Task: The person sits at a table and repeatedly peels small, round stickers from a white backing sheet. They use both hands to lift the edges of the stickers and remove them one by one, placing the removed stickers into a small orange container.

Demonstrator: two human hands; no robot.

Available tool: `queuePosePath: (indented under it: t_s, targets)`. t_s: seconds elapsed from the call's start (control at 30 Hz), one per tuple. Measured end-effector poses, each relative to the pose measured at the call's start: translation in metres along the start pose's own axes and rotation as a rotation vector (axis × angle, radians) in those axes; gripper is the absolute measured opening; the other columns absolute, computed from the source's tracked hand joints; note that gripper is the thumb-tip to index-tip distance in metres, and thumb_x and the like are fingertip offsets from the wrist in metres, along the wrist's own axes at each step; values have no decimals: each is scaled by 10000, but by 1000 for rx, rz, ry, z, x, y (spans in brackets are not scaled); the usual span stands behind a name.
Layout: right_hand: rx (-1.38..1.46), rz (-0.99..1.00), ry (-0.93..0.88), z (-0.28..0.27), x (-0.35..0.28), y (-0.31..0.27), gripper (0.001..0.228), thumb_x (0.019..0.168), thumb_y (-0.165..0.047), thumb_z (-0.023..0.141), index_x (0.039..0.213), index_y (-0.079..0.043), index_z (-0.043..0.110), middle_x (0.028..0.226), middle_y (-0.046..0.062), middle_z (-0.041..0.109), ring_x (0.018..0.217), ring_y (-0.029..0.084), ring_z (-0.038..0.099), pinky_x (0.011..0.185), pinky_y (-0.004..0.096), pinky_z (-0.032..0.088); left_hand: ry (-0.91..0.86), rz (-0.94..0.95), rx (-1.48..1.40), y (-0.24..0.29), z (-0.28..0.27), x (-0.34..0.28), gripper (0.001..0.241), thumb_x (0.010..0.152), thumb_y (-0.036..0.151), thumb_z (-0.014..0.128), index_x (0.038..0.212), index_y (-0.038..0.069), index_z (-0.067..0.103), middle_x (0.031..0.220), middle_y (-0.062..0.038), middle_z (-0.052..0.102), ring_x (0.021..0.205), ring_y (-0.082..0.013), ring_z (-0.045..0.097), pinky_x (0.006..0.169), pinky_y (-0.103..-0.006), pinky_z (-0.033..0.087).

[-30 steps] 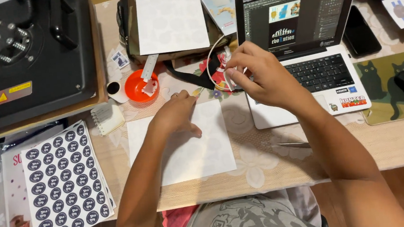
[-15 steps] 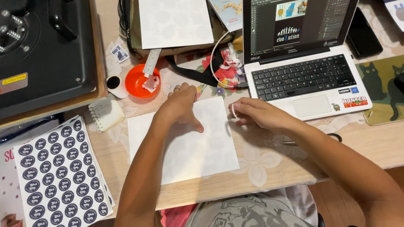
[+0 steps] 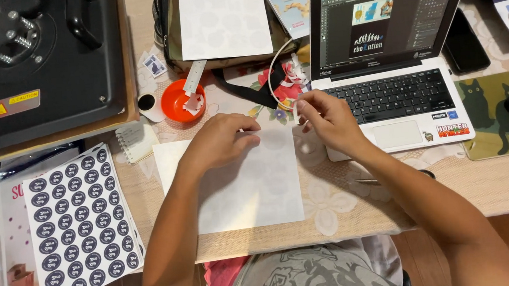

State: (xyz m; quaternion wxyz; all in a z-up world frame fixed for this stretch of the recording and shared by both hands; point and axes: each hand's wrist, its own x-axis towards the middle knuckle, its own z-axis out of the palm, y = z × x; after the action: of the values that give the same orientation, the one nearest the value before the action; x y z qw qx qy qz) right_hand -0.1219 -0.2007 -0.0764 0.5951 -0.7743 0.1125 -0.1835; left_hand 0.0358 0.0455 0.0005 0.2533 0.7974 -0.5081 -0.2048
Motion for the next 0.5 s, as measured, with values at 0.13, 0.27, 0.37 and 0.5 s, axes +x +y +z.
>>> queuePosePath:
  t_s: [0.13, 0.27, 0.37, 0.5]
  targets:
    - [-162, -168, 15, 7, 12, -26, 164, 1143, -110, 713, 1196, -32, 848, 892, 132, 779, 801, 204, 783, 679, 321, 700, 73, 82, 48, 11, 1, -9, 186, 978, 155, 813, 1148, 152, 888, 1078, -175, 888, 1081, -453, 830, 961, -559, 648]
    - [-248, -287, 8, 16, 10, -45, 113, 1097, -120, 792, 1165, -75, 871, 866, 104, 764, 797, 185, 730, 719, 312, 656, 152, 160, 65, 22, 5, -15, 196, 943, 161, 835, 1129, 147, 894, 1025, -162, 891, 1034, -431, 844, 896, -535, 670]
    - [-182, -247, -32, 18, 2, -56, 131, 1097, -107, 775, 1165, -50, 871, 855, 125, 792, 805, 202, 751, 752, 338, 667, 195, 145, 88, 32, 5, -18, 190, 946, 187, 832, 1120, 146, 898, 1003, -154, 892, 1008, -418, 851, 868, -525, 673]
    - [-103, -196, -79, 18, -5, -64, 154, 1101, -71, 741, 1177, -31, 868, 862, 138, 824, 831, 177, 760, 784, 355, 668, 240, 101, 119, 36, 9, -18, 178, 966, 215, 831, 1108, 144, 911, 977, -148, 889, 964, -388, 860, 846, -483, 673]
